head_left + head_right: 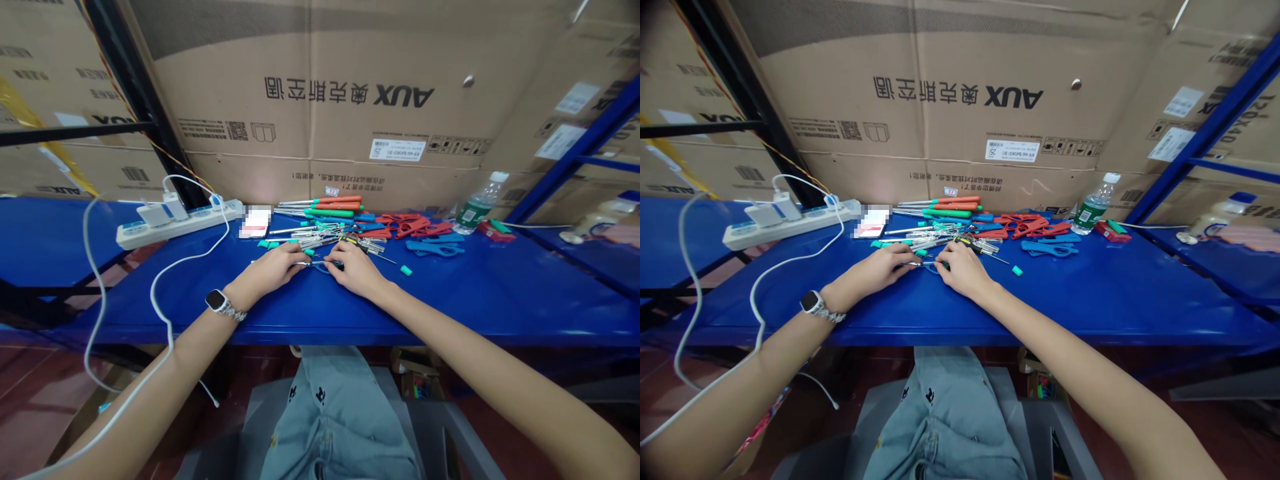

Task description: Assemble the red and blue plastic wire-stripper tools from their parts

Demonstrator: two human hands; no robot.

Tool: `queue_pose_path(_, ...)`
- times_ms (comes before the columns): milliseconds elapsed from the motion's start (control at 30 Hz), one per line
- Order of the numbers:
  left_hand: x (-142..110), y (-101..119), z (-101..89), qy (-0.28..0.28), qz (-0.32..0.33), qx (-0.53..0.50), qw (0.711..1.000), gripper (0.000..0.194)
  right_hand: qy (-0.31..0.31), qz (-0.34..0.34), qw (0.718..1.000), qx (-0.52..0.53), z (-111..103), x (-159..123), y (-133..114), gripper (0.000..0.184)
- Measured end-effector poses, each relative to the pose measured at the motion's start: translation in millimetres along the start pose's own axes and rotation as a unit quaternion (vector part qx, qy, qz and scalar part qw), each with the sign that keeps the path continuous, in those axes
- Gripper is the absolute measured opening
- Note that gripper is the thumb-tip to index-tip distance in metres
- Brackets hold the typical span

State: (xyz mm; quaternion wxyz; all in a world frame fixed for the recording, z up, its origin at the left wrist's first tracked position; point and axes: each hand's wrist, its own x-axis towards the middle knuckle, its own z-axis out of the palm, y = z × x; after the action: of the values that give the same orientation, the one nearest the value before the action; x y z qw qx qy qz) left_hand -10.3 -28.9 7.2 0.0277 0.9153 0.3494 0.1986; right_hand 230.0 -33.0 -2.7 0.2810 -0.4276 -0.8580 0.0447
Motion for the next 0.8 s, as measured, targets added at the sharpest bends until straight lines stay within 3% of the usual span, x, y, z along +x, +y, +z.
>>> queue_pose_path(200,0.3,1.7,4.9,0.012,0.017,0.003,1.000,0.038,-0.010,0.003,1.000,-0.002,-2.5,0.1,-2.7,0.017)
queue_pose_path(533,1.0,6.9,10.6,0.017,-0.016,0.009,1.000,0.031,0.021,0.008,0.999,0.038,7.2,1.0,3.5,0.014)
queue_pose_path(800,1.6,16.6,2.3,0.038,-0.032,0.018,0.999,0.034,0.010,-0.003,0.999,-0.034,0.7,-4.4,-7.2,0.028)
